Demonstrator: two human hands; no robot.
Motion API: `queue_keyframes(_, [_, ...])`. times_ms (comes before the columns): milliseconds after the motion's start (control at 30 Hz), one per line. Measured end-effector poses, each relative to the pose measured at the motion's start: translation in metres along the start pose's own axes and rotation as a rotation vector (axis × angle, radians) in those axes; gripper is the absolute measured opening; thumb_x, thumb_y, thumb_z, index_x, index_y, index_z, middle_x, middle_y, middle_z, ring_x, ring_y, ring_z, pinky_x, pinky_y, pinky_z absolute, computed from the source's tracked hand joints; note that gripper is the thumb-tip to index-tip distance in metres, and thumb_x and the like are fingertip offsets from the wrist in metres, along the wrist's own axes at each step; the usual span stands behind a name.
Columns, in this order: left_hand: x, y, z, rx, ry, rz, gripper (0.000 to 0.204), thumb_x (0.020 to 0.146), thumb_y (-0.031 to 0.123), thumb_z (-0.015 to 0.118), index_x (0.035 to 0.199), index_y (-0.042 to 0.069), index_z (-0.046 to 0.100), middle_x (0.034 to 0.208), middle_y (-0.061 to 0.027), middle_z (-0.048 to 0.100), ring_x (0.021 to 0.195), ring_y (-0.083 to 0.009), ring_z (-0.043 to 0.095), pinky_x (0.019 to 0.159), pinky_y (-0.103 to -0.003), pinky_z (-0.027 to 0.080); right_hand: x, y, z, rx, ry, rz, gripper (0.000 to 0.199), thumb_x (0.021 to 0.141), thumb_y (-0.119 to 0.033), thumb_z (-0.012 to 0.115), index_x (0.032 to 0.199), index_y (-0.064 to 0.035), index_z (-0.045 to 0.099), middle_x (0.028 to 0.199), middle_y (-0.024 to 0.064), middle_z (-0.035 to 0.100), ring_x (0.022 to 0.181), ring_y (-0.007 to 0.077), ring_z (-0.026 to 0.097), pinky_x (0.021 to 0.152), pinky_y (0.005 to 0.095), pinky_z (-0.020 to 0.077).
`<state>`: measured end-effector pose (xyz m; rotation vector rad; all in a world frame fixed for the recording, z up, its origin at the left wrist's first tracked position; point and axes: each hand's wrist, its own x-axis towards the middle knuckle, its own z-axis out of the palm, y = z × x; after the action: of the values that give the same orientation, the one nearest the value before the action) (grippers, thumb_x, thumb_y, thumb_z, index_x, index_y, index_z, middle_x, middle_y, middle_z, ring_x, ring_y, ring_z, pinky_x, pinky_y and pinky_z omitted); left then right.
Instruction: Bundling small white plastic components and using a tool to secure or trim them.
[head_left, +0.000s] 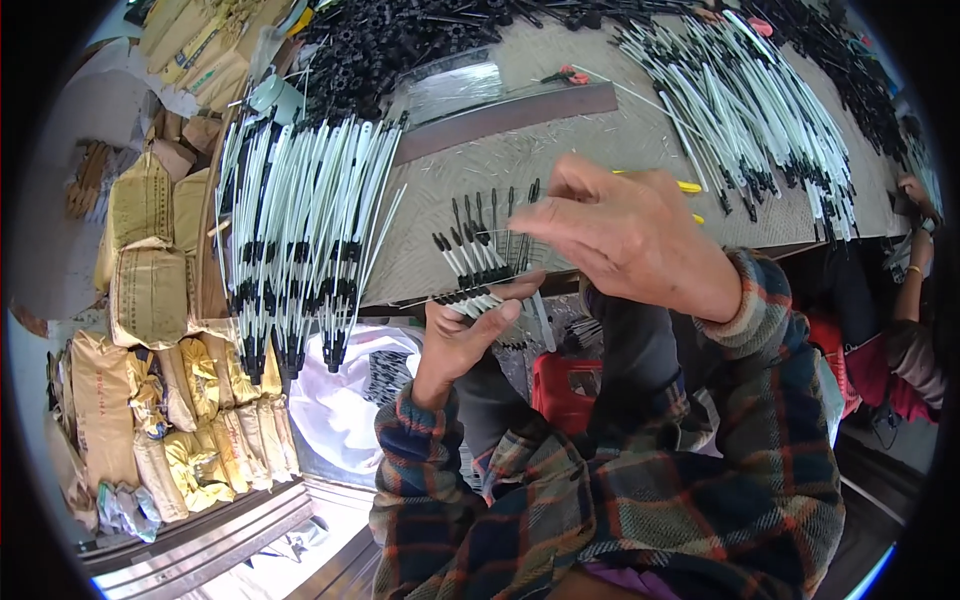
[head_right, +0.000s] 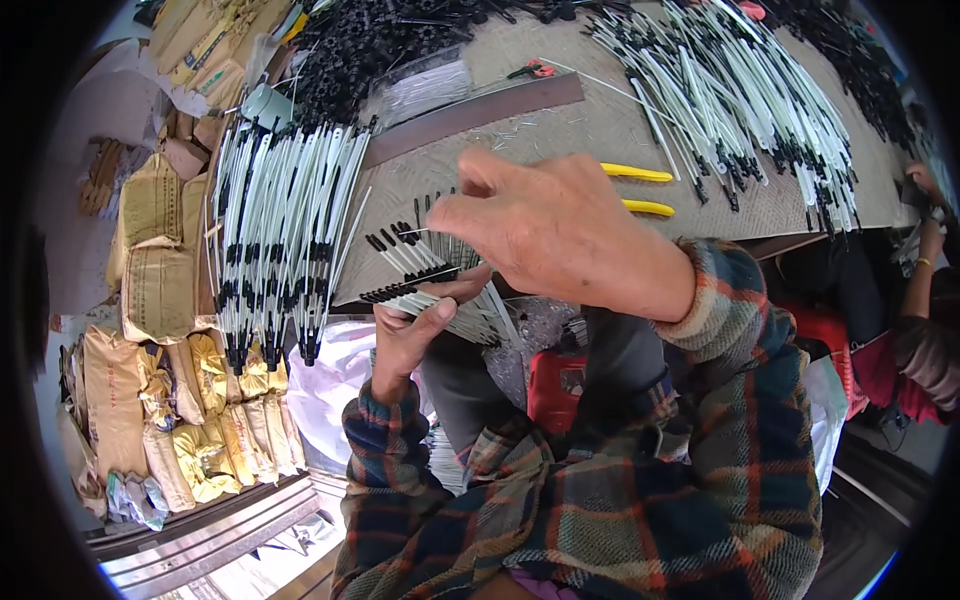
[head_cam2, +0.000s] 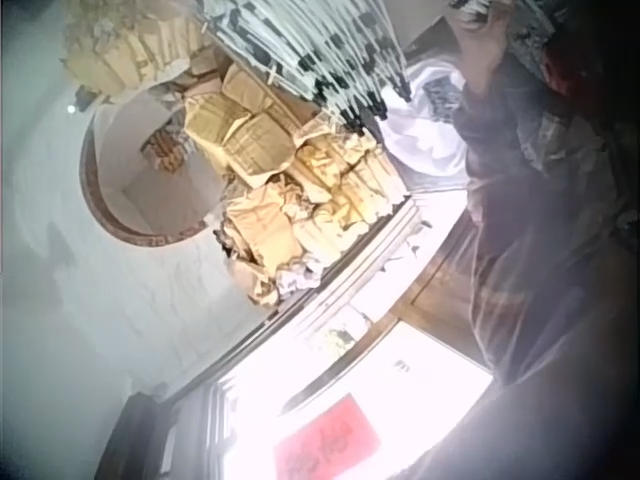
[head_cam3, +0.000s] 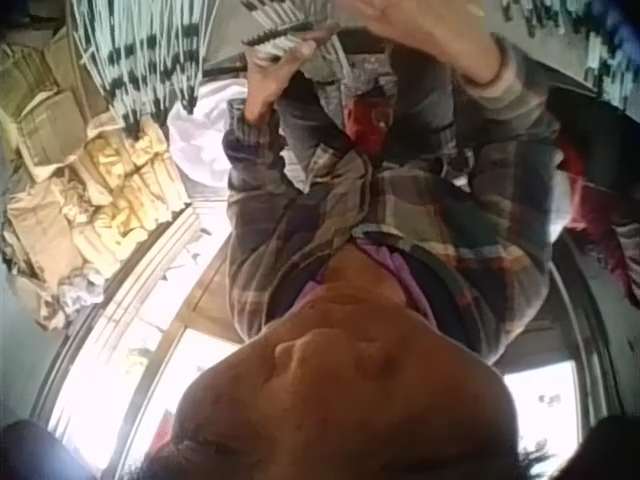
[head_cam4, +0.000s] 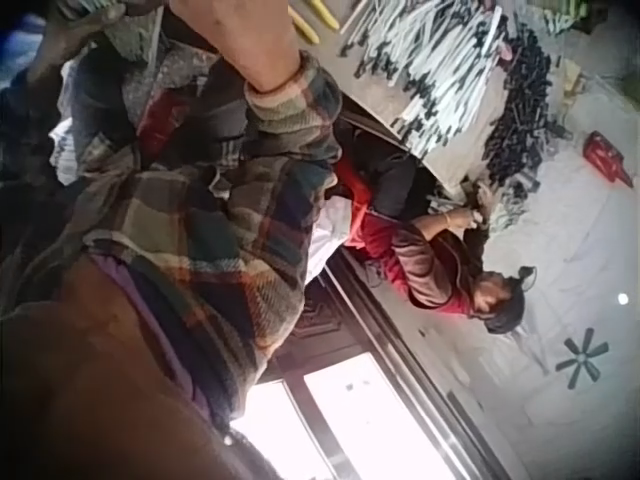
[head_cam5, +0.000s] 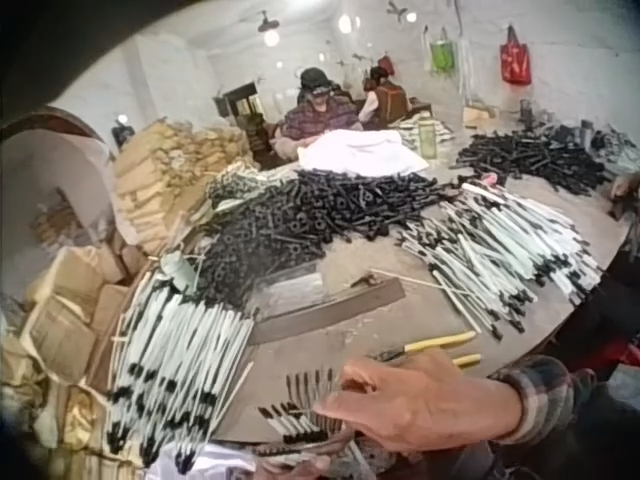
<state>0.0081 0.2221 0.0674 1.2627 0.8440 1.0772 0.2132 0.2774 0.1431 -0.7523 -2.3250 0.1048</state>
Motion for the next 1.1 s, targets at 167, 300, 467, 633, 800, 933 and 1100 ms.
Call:
queue_keyframes(167, [-0.001,0.005,0.003,0.058,-0.01,-0.024,0.02,0.082,0.002,0.058,0.101,-0.004,0.062,0.103,-0.0108,0.063,0.093,-0.0129,0.057,0.082,-0.027,0.045,0.022,0.009,-0.001,0.169,-0.125,-0.04,0.019,0.074,-0.009,0.064,0.093,-0.0092,0.059,0.072,0.0063,0.052,0.054,0.0219,0.052,0.046,0.0315,0.038])
queue_keyframes(300, [-0.001,0.001,-0.001,0.082,-0.029,0.033,0.021,0.082,0.003,0.059,0.102,-0.002,0.062,0.102,-0.008,0.063,0.09,-0.0108,0.057,0.08,-0.025,0.045,0.031,0.003,-0.001,0.269,-0.225,0.012,0.023,0.074,-0.007,0.063,0.097,-0.0069,0.058,0.071,0.0079,0.054,0.052,0.024,0.05,0.046,0.0323,0.0357])
queue_keyframes(467, [0.0,-0.005,-0.001,-0.02,0.019,0.001,0.022,0.082,0.007,0.06,0.102,-0.002,0.062,0.1,-0.0076,0.064,0.089,-0.0107,0.057,0.08,-0.025,0.045,0.02,0.009,0.013,0.341,-0.127,0.014,0.029,0.075,-0.003,0.059,0.104,-0.0063,0.058,0.068,0.0085,0.054,0.049,0.0196,0.046,0.045,0.0307,0.0331])
queue_keyframes(633, [0.0,-0.001,-0.002,-0.049,0.014,0.002,0.022,0.082,0.007,0.061,0.102,-0.003,0.062,0.101,-0.0095,0.063,0.091,-0.0126,0.058,0.082,-0.026,0.045,0.026,0.014,-0.003,0.527,-0.388,0.133,0.036,0.078,0.0,0.053,0.114,-0.0066,0.057,0.053,0.0049,0.043,0.046,0.0076,0.032,0.043,0.0247,0.0254])
queue_keyframes(800, [0.002,-0.005,-0.003,-0.058,0.006,0.017,0.021,0.081,0.004,0.061,0.101,-0.003,0.062,0.101,-0.0098,0.063,0.091,-0.0129,0.058,0.082,-0.027,0.045,0.04,0.02,-0.016,0.603,-0.517,0.114,0.035,0.078,-0.001,0.053,0.113,-0.0065,0.058,0.05,0.0044,0.04,0.043,0.0076,0.031,0.041,0.0252,0.0249])
queue_keyframes(933, [0.001,-0.001,0.0,-0.008,0.006,0.006,0.02,0.081,0.002,0.06,0.1,-0.003,0.062,0.101,-0.0098,0.063,0.091,-0.0129,0.057,0.082,-0.028,0.045,0.048,0.019,-0.019,0.512,-0.551,0.064,0.031,0.078,0.0,0.053,0.107,-0.0053,0.061,0.048,0.0053,0.039,0.042,0.008,0.032,0.041,0.0262,0.0259])
queue_keyframes(1100, [-0.002,0.002,0.0,0.009,0.019,-0.01,0.022,0.081,0.005,0.06,0.099,-0.007,0.061,0.102,-0.0154,0.062,0.094,-0.0189,0.058,0.085,-0.032,0.046,0.048,0.015,-0.011,0.489,-0.461,0.011,0.025,0.077,-0.001,0.056,0.101,-0.0036,0.063,0.05,0.006,0.044,0.043,0.0078,0.034,0.041,0.0261,0.0271])
